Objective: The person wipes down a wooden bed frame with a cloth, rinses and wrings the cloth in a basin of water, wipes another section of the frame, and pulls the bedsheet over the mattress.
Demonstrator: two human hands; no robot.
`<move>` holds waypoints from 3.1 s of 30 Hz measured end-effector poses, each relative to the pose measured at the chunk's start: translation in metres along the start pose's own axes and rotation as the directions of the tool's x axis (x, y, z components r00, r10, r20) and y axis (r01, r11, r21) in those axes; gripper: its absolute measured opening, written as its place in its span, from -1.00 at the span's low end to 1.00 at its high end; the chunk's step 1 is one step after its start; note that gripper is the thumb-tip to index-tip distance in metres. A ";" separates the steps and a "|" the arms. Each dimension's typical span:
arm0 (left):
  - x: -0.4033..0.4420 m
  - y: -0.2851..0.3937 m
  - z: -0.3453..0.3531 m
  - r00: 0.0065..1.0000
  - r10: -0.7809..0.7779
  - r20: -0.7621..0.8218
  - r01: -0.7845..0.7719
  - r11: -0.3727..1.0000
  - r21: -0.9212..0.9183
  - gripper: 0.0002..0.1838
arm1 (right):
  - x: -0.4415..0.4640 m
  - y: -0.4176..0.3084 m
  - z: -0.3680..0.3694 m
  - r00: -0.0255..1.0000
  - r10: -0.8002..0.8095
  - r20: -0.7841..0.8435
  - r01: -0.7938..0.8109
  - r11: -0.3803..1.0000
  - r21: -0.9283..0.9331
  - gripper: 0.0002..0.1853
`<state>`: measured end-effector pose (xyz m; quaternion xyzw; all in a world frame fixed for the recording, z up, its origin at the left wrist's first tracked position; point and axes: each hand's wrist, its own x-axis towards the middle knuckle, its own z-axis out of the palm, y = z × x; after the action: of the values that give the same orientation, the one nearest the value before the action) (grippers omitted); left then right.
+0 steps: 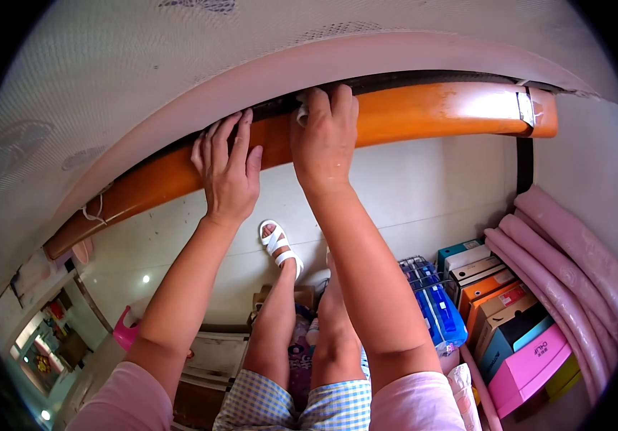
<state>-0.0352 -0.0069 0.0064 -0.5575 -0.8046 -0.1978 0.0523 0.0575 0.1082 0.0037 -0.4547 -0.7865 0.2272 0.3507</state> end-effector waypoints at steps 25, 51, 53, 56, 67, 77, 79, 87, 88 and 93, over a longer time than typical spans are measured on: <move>-0.018 -0.006 0.012 0.992 0.012 -0.125 -0.025 0.994 -0.103 -0.57 | -0.009 -0.035 0.013 0.983 0.077 0.168 -0.127 0.943 0.307 -0.77; -0.045 -0.012 -0.017 0.984 0.097 -0.149 -0.130 0.964 -0.233 -0.77 | -0.024 -0.048 0.022 0.880 -0.217 0.422 0.093 0.951 0.295 -0.67; -0.066 -0.011 -0.038 0.990 0.059 -0.125 -0.093 0.954 -0.286 -0.84 | -0.023 -0.052 0.015 0.857 -0.193 0.479 -0.013 0.919 0.394 -0.63; -0.074 -0.026 -0.063 0.997 0.016 -0.082 -0.044 0.934 -0.353 -0.80 | -0.009 -0.051 0.024 0.971 0.233 0.049 -0.238 0.927 0.290 -0.60; -0.019 -0.045 -0.027 0.992 -0.114 -0.051 0.114 0.993 -0.013 -0.56 | -0.027 -0.041 -0.002 0.954 0.255 0.156 -0.297 0.869 0.395 -0.74; -0.036 -0.036 -0.013 0.981 -0.193 -0.031 0.195 0.978 0.073 -0.47 | -0.023 -0.052 0.012 0.994 0.101 -0.051 -0.087 0.973 0.215 -0.69; -0.035 -0.034 -0.012 0.977 -0.207 -0.045 0.209 0.976 0.061 -0.47 | -0.023 -0.051 0.022 0.997 0.050 -0.061 -0.039 0.984 0.173 -0.69; -0.040 -0.040 -0.009 0.978 -0.163 -0.128 0.166 0.986 0.013 -0.54 | -0.034 -0.064 0.047 0.998 -0.058 -0.013 0.058 0.997 0.049 -0.74; -0.040 -0.041 -0.008 0.981 -0.131 -0.146 0.136 0.991 0.022 -0.54 | -0.036 -0.070 0.051 0.998 -0.063 -0.012 0.063 0.997 0.050 -0.74; -0.043 -0.038 -0.008 0.977 -0.159 -0.139 0.159 0.987 -0.014 -0.56 | -0.033 -0.083 0.046 0.987 -0.032 0.158 -0.006 0.972 0.234 -0.71</move>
<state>-0.0553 -0.0596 -0.0092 -0.4762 -0.8407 -0.2410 0.0916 -0.0122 0.0373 0.0180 -0.3852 -0.7830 0.3520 0.3386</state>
